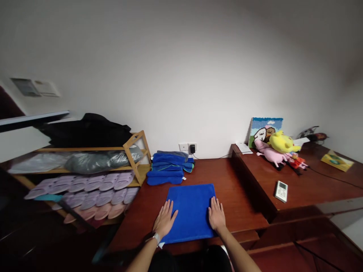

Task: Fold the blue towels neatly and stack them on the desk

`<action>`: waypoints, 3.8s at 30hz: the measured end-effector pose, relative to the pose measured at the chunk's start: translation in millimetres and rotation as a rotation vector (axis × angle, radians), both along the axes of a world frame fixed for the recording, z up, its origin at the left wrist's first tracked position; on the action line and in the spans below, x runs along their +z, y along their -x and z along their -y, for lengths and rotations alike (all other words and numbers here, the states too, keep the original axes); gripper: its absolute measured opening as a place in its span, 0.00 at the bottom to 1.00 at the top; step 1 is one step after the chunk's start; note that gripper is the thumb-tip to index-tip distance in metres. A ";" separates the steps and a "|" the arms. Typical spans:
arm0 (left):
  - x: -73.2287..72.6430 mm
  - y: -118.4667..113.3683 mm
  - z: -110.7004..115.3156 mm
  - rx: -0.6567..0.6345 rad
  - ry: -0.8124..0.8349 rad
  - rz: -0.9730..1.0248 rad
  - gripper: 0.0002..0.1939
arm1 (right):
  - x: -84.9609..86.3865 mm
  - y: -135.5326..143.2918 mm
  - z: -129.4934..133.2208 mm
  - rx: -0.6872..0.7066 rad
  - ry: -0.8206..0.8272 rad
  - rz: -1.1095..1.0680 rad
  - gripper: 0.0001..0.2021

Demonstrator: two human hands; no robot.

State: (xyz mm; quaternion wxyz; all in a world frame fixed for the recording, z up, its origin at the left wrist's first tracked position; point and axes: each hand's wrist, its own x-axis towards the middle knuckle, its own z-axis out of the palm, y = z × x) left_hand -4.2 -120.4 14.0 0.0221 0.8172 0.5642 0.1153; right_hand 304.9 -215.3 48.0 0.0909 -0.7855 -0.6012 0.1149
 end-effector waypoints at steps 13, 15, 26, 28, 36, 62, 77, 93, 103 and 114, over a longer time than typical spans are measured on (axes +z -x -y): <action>8.1 -1.3 -2.2 0.009 0.051 -0.042 0.42 | -4.8 5.5 6.8 -0.032 0.002 -0.025 0.33; 10.3 -0.6 -4.3 0.005 0.067 -0.049 0.41 | -4.0 5.2 7.2 -0.032 -0.006 -0.028 0.33; 30.6 -69.1 35.5 -0.301 0.053 -0.033 0.37 | -7.6 3.1 8.1 -0.025 -0.016 -0.049 0.33; 27.6 -110.0 53.6 -0.447 0.039 -0.008 0.36 | -8.1 2.2 8.9 -0.017 -0.016 -0.049 0.33; 6.3 -166.0 72.0 -0.477 0.087 -0.016 0.36 | -15.6 0.1 7.2 0.018 -0.024 -0.024 0.33; 4.9 3.4 41.3 0.037 0.074 -0.030 0.44 | -1.5 -2.9 1.0 0.031 0.073 0.008 0.35; 4.4 8.9 31.1 0.015 0.141 0.001 0.46 | -22.7 2.6 45.9 0.054 -0.079 -0.032 0.33; 12.2 -158.6 86.2 -0.497 0.007 0.007 0.34 | -20.2 3.4 47.2 0.095 -0.083 -0.025 0.31; 7.1 -96.1 91.2 -0.328 0.059 -0.058 0.37 | -13.5 4.1 51.1 0.057 -0.084 -0.045 0.32; 2.7 50.0 71.2 -0.045 0.056 -0.026 0.41 | -16.7 5.2 50.4 0.051 -0.070 -0.048 0.33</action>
